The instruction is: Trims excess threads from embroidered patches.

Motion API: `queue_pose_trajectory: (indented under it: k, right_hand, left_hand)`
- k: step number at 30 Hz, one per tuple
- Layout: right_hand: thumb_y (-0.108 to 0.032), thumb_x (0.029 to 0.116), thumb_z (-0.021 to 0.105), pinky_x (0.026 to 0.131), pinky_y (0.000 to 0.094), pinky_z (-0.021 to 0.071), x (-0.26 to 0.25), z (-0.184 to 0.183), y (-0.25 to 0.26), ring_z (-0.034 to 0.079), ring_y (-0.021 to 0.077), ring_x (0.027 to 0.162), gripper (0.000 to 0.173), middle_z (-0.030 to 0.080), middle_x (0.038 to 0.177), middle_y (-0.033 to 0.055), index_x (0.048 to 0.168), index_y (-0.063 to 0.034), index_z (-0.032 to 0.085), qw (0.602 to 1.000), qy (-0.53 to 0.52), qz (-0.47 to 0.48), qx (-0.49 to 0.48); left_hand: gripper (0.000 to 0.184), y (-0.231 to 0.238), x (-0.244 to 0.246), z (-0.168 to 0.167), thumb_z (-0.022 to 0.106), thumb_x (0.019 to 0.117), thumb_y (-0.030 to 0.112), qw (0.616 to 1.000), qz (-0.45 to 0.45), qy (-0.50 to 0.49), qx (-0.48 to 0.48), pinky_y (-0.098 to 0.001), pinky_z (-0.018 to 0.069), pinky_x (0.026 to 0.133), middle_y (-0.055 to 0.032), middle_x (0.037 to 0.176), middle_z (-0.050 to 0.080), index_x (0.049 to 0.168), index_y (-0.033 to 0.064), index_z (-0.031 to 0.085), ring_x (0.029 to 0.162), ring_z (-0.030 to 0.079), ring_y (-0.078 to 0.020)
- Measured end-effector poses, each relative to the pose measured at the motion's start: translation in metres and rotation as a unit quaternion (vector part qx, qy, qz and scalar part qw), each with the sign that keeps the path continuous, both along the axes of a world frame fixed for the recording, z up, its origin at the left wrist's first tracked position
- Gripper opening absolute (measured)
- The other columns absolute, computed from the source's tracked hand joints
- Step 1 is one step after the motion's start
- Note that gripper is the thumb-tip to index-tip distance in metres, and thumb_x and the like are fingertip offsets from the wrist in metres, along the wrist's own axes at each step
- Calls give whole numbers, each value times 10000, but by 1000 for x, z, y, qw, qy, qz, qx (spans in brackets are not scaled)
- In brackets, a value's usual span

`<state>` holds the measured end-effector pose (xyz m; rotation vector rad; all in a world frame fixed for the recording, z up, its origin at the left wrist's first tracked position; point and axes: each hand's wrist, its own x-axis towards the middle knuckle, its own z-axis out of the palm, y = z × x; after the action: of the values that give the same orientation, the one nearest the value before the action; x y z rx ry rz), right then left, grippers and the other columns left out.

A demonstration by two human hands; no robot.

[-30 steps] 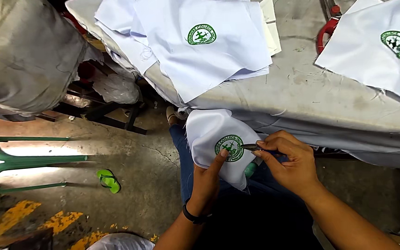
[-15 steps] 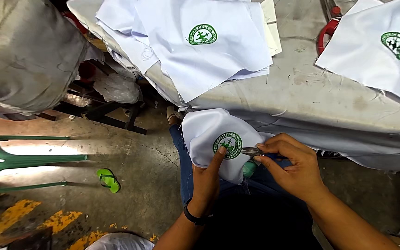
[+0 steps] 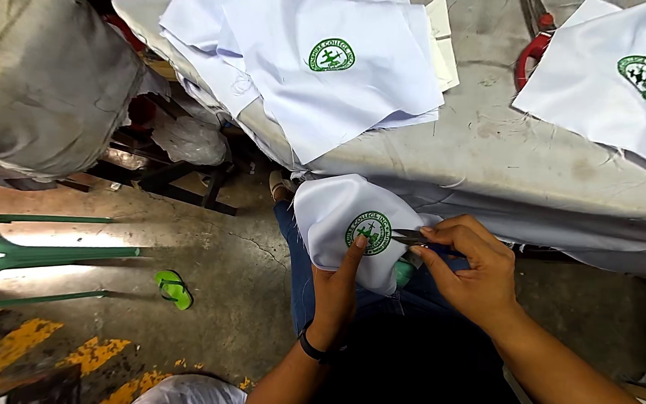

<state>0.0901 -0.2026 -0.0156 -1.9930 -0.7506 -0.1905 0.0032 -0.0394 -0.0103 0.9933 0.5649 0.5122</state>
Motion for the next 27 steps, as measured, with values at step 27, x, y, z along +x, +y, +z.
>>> queue_pose_trajectory:
  k: [27]
  right_hand:
    - [-216,928,740,740,208,535,11,0,2,644,73,913,156,685,988,41,976,-69,756,999,-7,32,17]
  left_hand:
    - [295,-1,0,3,636,933,-47,1000,1,-2,16,-342,613,885,-72,1012,739,1219,-3,578,934,731,-142]
